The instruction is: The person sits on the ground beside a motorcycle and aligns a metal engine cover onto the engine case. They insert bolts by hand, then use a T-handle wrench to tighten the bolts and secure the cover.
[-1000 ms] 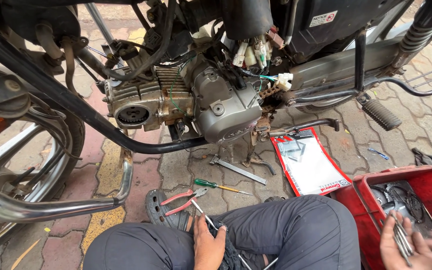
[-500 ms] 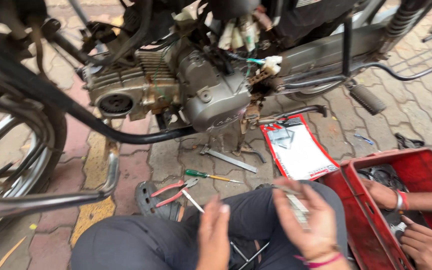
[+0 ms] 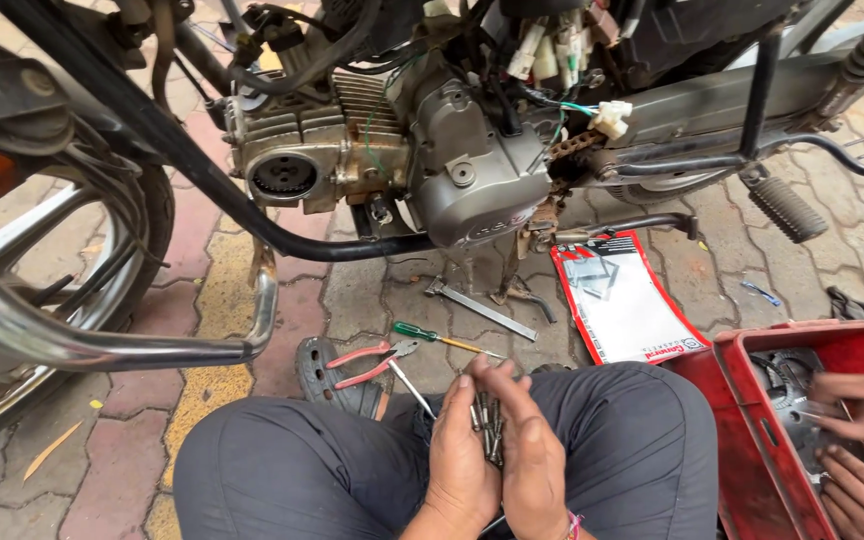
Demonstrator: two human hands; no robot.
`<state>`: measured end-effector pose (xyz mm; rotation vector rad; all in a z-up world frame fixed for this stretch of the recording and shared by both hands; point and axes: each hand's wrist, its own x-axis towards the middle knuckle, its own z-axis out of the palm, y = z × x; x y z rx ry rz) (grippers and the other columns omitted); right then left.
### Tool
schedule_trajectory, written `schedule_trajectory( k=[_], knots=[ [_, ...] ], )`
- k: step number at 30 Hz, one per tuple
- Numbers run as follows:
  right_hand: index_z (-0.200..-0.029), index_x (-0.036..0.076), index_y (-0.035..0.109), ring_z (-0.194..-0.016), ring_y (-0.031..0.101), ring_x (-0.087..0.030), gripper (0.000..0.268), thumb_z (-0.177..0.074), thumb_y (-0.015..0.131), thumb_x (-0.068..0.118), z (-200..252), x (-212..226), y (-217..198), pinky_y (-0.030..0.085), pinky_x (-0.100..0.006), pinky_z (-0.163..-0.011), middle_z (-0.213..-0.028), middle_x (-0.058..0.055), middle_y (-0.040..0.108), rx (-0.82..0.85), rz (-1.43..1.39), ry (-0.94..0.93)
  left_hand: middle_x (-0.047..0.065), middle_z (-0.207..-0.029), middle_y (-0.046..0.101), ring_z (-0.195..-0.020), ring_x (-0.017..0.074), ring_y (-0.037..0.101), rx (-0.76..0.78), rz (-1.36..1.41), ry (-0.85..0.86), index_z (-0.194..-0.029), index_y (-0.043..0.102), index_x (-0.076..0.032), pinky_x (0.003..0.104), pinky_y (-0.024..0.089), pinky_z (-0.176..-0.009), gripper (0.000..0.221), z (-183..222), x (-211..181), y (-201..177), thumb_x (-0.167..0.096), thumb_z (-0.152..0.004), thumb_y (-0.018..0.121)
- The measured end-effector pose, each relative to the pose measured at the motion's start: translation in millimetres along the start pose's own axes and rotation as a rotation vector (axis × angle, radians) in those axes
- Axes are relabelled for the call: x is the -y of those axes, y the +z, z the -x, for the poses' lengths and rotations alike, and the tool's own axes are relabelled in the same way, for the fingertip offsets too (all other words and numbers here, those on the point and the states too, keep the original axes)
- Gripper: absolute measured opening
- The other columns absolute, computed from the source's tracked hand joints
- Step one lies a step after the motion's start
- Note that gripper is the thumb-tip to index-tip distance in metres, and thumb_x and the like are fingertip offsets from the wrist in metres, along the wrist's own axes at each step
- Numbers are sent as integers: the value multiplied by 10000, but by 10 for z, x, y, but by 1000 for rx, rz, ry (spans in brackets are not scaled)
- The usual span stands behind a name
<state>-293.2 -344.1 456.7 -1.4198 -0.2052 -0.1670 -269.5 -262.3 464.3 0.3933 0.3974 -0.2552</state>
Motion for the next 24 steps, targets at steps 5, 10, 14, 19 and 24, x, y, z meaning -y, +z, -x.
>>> schedule_trajectory(
  k=[5, 10, 14, 19, 24],
  knots=[
    [-1513, -134, 337, -1535, 355, -382, 735, -1097, 271, 468, -62, 53, 22, 250, -463, -1266, -1612, -312, 376, -49, -109, 1, 126, -1382, 623, -1301, 244, 573, 28, 28, -81, -1413, 572, -30, 387, 429, -1116, 494, -11, 12, -115, -301, -1017, 453],
    [-1496, -127, 362, -1509, 398, -391, 738, -1083, 281, 479, -106, 35, -10, 300, -479, -1241, -1591, -306, 412, -94, -93, 45, 80, -1374, 664, -1297, 173, 599, -56, -19, -134, -1369, 609, -31, 337, 434, -1108, 467, 21, 44, -152, -288, -999, 487],
    [-1477, -133, 379, -1492, 421, -395, 729, -1087, 299, 477, -139, -45, -57, 316, -491, -1234, -1571, -306, 438, -123, -142, 22, 104, -1256, 657, -1191, 223, 617, -100, 19, -155, -1274, 624, -19, 377, 479, -1059, 361, -52, 164, -385, -247, -1009, 530],
    [-1451, -139, 396, -1502, 413, -401, 700, -1099, 335, 462, -97, 14, -183, 299, -506, -1259, -1563, -311, 439, -152, -144, -63, 153, -1157, 677, -1099, 279, 649, -91, 104, -282, -1232, 611, -23, 421, 523, -982, 393, -61, 105, -316, -299, -983, 484],
    [-1350, -145, 487, -1417, 477, -457, 613, -1131, 380, 418, -146, 65, -755, 344, -569, -1240, -1446, -351, 504, -242, -251, -38, 180, -1117, 701, -998, 306, 673, -173, 74, -228, -1241, 574, -30, 433, 540, -892, 372, -120, -106, -395, -287, -991, 474]
  ],
)
